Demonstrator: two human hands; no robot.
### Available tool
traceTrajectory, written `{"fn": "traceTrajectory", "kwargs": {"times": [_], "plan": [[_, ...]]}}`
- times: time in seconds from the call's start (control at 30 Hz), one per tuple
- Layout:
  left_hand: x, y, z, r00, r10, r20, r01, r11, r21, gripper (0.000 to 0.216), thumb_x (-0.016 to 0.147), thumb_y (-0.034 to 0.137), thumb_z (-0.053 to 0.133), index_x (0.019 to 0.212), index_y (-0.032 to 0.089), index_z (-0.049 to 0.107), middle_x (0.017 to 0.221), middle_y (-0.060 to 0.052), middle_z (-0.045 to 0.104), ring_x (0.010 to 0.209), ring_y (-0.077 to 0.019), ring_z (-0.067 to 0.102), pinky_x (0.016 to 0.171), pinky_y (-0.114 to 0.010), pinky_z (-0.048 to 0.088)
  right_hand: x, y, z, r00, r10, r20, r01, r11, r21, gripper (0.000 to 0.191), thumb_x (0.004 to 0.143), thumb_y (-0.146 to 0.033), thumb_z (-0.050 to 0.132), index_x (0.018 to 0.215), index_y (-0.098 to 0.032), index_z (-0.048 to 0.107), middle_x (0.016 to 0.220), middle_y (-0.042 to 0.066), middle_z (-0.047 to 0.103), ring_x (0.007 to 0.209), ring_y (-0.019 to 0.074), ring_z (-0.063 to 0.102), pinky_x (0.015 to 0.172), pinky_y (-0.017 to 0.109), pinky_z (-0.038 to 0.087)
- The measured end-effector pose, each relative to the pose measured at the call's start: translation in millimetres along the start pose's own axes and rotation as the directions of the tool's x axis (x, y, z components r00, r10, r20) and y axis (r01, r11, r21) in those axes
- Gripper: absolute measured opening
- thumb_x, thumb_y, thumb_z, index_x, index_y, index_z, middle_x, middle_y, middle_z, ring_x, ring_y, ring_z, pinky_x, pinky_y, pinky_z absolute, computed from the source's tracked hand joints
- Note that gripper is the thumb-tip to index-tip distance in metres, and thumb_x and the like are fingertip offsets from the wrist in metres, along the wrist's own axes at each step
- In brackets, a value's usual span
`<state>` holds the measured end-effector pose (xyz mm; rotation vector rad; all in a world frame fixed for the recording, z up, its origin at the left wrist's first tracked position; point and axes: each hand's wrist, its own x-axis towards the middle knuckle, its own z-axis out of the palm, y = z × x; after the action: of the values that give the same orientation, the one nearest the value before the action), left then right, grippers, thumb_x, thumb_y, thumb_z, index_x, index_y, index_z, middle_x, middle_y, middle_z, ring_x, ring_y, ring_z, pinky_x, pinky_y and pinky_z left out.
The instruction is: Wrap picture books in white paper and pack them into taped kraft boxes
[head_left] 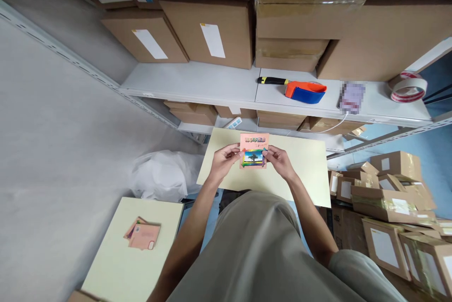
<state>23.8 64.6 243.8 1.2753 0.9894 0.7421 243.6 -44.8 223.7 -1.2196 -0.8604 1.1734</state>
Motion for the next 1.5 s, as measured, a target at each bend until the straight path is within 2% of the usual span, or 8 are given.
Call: {"fn": "traceTrajectory", "kwargs": {"times": [0.23, 0.4, 0.53, 0.7, 0.87, 1.1, 1.33, 1.5], "plan": [[-9.2, 17.5, -5.4, 0.941, 0.333, 0.059, -0.338, 0.929, 0.154, 0.026, 0.091, 0.044, 0.086, 0.100, 0.020, 0.085, 0.098, -0.006, 0.080, 0.079, -0.0160, 0.070, 0.072, -0.028, 0.057, -1.8, -16.5, 5.8, 0.984, -0.180, -0.003, 0.179, 0.981, -0.073, 0.043, 0.097, -0.066, 0.078, 0.113, -0.027, 0.071, 0.109, 0.007, 0.084, 0.104, 0.0260, 0.079, 0.097, 0.042, 0.064], [-17.9, 38.3, -12.2, 0.805, 0.577, 0.138, -0.591, 0.758, 0.276, 0.019, 0.100, 0.021, 0.070, 0.085, 0.024, 0.081, 0.106, -0.006, 0.083, 0.099, -0.0198, 0.079, 0.092, -0.034, 0.063, -6.1, -32.1, 8.7, 0.931, -0.355, 0.086, 0.364, 0.919, -0.154, 0.028, 0.105, -0.053, 0.074, 0.091, -0.029, 0.069, 0.133, 0.009, 0.082, 0.153, 0.0295, 0.059, 0.135, 0.060, 0.035], [-21.9, 41.2, -11.9, 0.796, 0.590, 0.135, -0.600, 0.741, 0.300, 0.017, 0.099, 0.016, 0.069, 0.087, 0.024, 0.077, 0.106, -0.005, 0.085, 0.101, -0.0197, 0.081, 0.094, -0.035, 0.064, -3.8, -32.2, 9.4, 0.925, -0.373, 0.077, 0.380, 0.915, -0.134, 0.028, 0.105, -0.052, 0.074, 0.089, -0.029, 0.071, 0.136, 0.008, 0.082, 0.153, 0.0293, 0.060, 0.136, 0.062, 0.035], [-24.3, 36.4, -11.7, 0.853, 0.519, 0.060, -0.519, 0.827, 0.216, 0.023, 0.098, 0.023, 0.072, 0.078, 0.023, 0.061, 0.105, -0.007, 0.085, 0.102, -0.0211, 0.083, 0.091, -0.036, 0.066, -3.3, -29.1, 7.4, 0.919, -0.388, 0.071, 0.394, 0.912, -0.115, 0.027, 0.104, -0.053, 0.076, 0.092, -0.029, 0.076, 0.136, 0.009, 0.079, 0.141, 0.0293, 0.070, 0.124, 0.054, 0.052], [-25.6, 35.4, -15.2, 0.856, 0.512, 0.063, -0.510, 0.820, 0.259, 0.042, 0.099, 0.037, 0.078, 0.065, 0.022, 0.059, 0.102, -0.009, 0.083, 0.097, -0.0216, 0.081, 0.083, -0.034, 0.065, -5.3, -21.8, 10.3, 0.956, -0.284, -0.069, 0.274, 0.954, -0.125, 0.036, 0.094, -0.058, 0.086, 0.099, -0.027, 0.068, 0.102, 0.004, 0.080, 0.098, 0.0231, 0.082, 0.092, 0.040, 0.067], [-26.3, 36.0, -24.7, 0.897, 0.397, 0.194, -0.435, 0.870, 0.232, 0.028, 0.108, 0.044, 0.065, 0.110, 0.024, 0.085, 0.112, -0.008, 0.082, 0.079, -0.0154, 0.075, 0.072, -0.028, 0.061, -9.2, -20.2, 11.5, 0.970, -0.213, -0.117, 0.194, 0.969, -0.155, 0.042, 0.090, -0.065, 0.085, 0.098, -0.025, 0.079, 0.095, 0.004, 0.081, 0.072, 0.0169, 0.071, 0.068, 0.033, 0.064], [-27.8, 41.0, -30.8, 0.913, 0.385, 0.135, -0.408, 0.867, 0.286, 0.025, 0.090, 0.036, 0.082, 0.113, 0.027, 0.087, 0.105, -0.006, 0.080, 0.079, -0.0151, 0.065, 0.073, -0.027, 0.056, -16.1, -35.4, 8.6, 0.987, -0.158, -0.026, 0.155, 0.982, -0.106, 0.040, 0.093, -0.062, 0.081, 0.113, -0.029, 0.087, 0.108, 0.005, 0.086, 0.076, 0.0185, 0.074, 0.066, 0.034, 0.066], [-33.0, 46.6, -16.7, 0.952, 0.304, -0.029, -0.285, 0.918, 0.277, 0.038, 0.094, 0.056, 0.080, 0.077, 0.022, 0.077, 0.069, -0.002, 0.072, 0.063, -0.0147, 0.063, 0.061, -0.026, 0.051, -17.1, -45.4, 29.0, 0.996, -0.078, -0.051, 0.077, 0.997, -0.029, 0.043, 0.085, -0.064, 0.089, 0.089, -0.021, 0.081, 0.075, 0.005, 0.081, 0.056, 0.0178, 0.071, 0.043, 0.026, 0.051]]}}
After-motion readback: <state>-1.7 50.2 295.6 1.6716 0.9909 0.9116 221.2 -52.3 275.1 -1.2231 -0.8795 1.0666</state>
